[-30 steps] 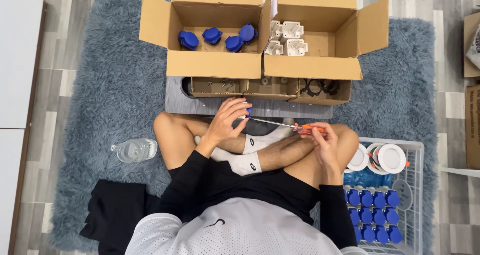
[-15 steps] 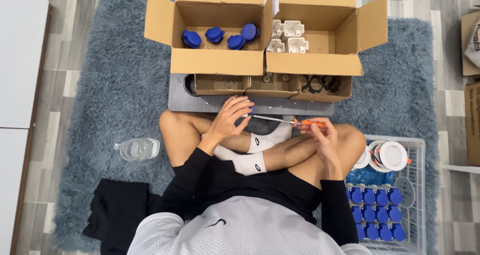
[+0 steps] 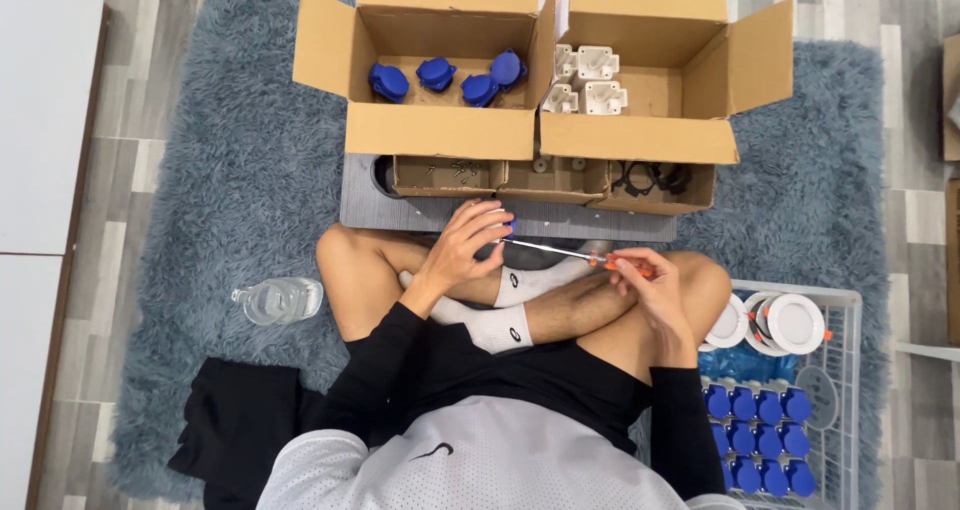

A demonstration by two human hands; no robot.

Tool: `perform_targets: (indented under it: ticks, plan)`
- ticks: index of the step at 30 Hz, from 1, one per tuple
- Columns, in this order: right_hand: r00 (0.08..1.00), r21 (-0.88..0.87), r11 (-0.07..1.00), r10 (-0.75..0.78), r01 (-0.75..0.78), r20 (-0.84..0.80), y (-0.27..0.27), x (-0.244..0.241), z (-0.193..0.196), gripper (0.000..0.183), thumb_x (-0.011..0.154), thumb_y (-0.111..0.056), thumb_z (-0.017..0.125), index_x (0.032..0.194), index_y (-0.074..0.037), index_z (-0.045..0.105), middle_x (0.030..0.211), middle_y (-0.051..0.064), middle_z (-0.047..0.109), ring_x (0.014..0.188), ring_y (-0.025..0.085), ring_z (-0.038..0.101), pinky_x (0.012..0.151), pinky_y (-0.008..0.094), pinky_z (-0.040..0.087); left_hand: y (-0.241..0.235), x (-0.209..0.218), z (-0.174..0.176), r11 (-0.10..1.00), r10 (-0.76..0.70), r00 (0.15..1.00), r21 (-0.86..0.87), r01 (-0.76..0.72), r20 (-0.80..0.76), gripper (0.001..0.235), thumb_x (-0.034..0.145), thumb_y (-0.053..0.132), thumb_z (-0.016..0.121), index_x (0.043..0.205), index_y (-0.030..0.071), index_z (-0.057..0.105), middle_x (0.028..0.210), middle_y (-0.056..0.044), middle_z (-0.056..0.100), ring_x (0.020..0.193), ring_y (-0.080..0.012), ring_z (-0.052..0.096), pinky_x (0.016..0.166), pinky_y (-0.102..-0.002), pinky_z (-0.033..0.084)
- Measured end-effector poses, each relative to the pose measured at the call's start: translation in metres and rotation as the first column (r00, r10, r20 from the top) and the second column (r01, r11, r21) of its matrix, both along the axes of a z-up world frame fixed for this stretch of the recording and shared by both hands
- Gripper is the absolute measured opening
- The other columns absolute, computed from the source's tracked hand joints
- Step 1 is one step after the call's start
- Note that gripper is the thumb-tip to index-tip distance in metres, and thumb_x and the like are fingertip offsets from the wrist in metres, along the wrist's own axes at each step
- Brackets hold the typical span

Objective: Assembling electrical components using a screwdriver while sitting on the floor.

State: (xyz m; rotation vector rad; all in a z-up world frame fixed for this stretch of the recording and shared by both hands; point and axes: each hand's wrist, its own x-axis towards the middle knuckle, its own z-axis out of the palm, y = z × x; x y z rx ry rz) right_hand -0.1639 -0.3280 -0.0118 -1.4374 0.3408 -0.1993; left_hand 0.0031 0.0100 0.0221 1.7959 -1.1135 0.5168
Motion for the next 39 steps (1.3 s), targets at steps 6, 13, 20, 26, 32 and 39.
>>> perform_targets:
  ticks: [6, 13, 20, 26, 32, 39]
  plan:
    - [0.997, 0.06, 0.997, 0.042, -0.046, 0.069, 0.001, 0.001, 0.01, 0.024, 0.096, 0.002, 0.077, 0.119, 0.01, 0.073, 0.127, 0.029, 0.071, 0.103, 0.032, 0.078, 0.084, 0.043, 0.068, -0.004, 0.0, -0.007, 1.0, 0.017, 1.0, -0.009, -0.017, -0.013, 0.022, 0.09, 0.014, 0.077, 0.111, 0.013, 0.082, 0.128, -0.007, 0.079, 0.126, -0.0373, 0.072, 0.112, -0.057, 0.052]
    - [0.992, -0.011, 1.0, -0.02, 0.019, -0.123, 0.009, 0.001, 0.006, 0.025, 0.115, -0.012, 0.062, 0.113, 0.008, 0.077, 0.087, 0.025, 0.076, 0.052, 0.023, 0.072, 0.039, 0.028, 0.057, -0.005, -0.001, -0.004, 1.0, 0.025, 0.999, 0.005, -0.025, -0.025, 0.027, 0.081, 0.011, 0.076, 0.107, 0.013, 0.082, 0.126, -0.007, 0.079, 0.124, -0.0371, 0.072, 0.109, -0.057, 0.053]
    - [0.999, 0.049, 0.998, -0.051, 0.051, 0.004, 0.008, -0.004, 0.004, 0.026, 0.094, 0.004, 0.081, 0.118, 0.007, 0.075, 0.117, 0.025, 0.076, 0.097, 0.028, 0.078, 0.072, 0.033, 0.066, -0.007, -0.003, -0.001, 0.999, 0.042, 0.997, 0.006, -0.042, -0.062, 0.028, 0.078, 0.01, 0.075, 0.105, 0.013, 0.082, 0.123, -0.007, 0.079, 0.123, -0.0372, 0.072, 0.109, -0.056, 0.053]
    - [0.994, -0.073, 0.997, -0.014, 0.006, -0.112, 0.018, 0.003, 0.022, 0.025, 0.114, -0.014, 0.064, 0.118, 0.007, 0.078, 0.099, 0.023, 0.078, 0.079, 0.025, 0.075, 0.066, 0.036, 0.064, -0.009, -0.004, 0.0, 0.998, 0.05, 0.995, -0.022, -0.052, -0.081, 0.027, 0.076, 0.009, 0.075, 0.102, 0.013, 0.082, 0.121, -0.007, 0.079, 0.121, -0.0366, 0.072, 0.108, -0.055, 0.053]
    - [0.995, -0.012, 0.998, -0.063, 0.062, -0.079, 0.01, 0.004, 0.008, 0.015, 0.108, -0.006, 0.072, 0.116, 0.006, 0.077, 0.093, 0.024, 0.078, 0.066, 0.023, 0.075, 0.051, 0.03, 0.062, -0.009, -0.003, -0.002, 0.998, 0.048, 0.995, -0.035, -0.051, -0.092, 0.026, 0.076, 0.009, 0.076, 0.101, 0.013, 0.082, 0.12, -0.006, 0.079, 0.12, -0.0358, 0.073, 0.108, -0.054, 0.054]
    - [0.997, 0.048, 0.997, -0.056, 0.059, -0.051, 0.005, -0.002, 0.006, 0.024, 0.098, 0.003, 0.078, 0.121, 0.007, 0.075, 0.125, 0.021, 0.075, 0.101, 0.027, 0.079, 0.083, 0.037, 0.069, -0.005, -0.001, -0.001, 1.0, 0.006, 0.993, -0.025, -0.009, -0.116, 0.024, 0.078, 0.01, 0.078, 0.102, 0.013, 0.082, 0.124, -0.007, 0.079, 0.124, -0.0363, 0.072, 0.114, -0.055, 0.05]
